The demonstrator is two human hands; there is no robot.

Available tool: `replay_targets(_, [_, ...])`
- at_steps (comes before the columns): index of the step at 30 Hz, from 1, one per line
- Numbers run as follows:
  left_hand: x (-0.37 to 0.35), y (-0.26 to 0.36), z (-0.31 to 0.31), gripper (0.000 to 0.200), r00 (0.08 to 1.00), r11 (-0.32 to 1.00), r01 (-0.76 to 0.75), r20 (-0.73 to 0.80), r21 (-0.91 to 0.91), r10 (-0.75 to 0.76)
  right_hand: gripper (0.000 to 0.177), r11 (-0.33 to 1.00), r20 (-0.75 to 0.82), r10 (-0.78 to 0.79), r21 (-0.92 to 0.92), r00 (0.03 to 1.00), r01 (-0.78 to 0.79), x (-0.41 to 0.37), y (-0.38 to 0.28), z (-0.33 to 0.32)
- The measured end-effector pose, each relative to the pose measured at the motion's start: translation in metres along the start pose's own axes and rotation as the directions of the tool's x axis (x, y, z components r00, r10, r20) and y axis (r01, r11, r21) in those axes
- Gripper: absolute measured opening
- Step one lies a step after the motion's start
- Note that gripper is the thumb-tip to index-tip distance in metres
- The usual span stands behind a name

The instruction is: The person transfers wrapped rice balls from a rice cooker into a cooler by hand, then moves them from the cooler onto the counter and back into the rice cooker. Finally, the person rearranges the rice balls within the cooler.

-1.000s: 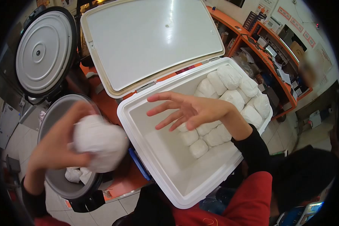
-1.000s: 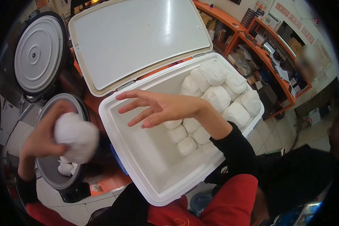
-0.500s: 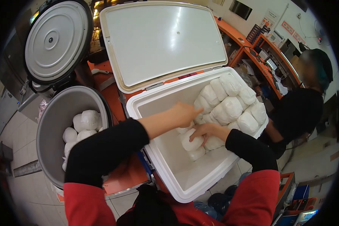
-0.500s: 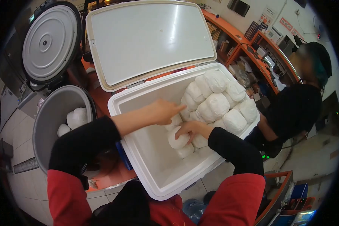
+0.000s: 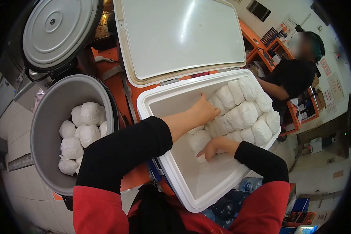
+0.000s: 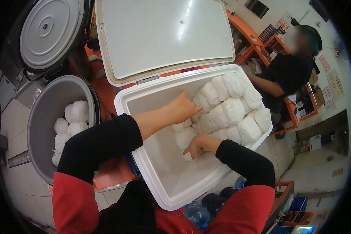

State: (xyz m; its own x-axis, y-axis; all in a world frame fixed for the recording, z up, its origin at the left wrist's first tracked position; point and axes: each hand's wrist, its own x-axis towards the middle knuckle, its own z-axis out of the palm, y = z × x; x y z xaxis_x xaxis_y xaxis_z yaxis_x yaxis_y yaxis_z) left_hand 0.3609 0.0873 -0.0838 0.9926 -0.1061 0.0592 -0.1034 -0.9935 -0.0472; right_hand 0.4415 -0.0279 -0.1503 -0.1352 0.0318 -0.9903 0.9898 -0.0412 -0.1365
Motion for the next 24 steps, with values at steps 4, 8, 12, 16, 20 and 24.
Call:
replay_targets(4, [0.002,0.002,-0.002,0.031,1.0,0.999,0.028,0.008,-0.02,-0.028,0.089,0.995,-0.015,0.043,0.086,0.999,-0.042,0.033,-0.001,0.016])
replay_targets(8, [0.003,0.0,0.0,0.022,0.998,0.999,0.048,-0.032,-0.026,-0.048,0.083,0.966,-0.281,-0.124,0.186,0.951,0.181,0.07,0.039,0.02])
replay_targets(12, [0.003,0.0,-0.001,0.023,0.999,0.999,0.046,-0.013,-0.023,-0.046,0.073,0.957,-0.125,-0.073,0.27,0.989,0.105,0.041,0.036,0.007])
replay_targets(16, [0.0,0.0,-0.009,0.029,0.996,0.996,0.071,0.057,-0.056,-0.068,0.066,0.977,-0.184,0.079,0.208,0.98,-0.04,0.006,0.021,-0.033])
replay_targets(20, [0.001,0.0,-0.008,0.03,0.995,0.994,0.092,0.048,-0.052,-0.09,0.063,1.0,-0.6,0.007,-0.012,0.8,-0.018,0.018,0.027,-0.011])
replay_targets(24, [0.0,-0.001,-0.006,0.029,0.998,0.995,0.067,0.024,-0.073,-0.065,0.062,0.987,-0.589,0.117,-0.019,0.8,-0.159,0.018,0.02,-0.007])
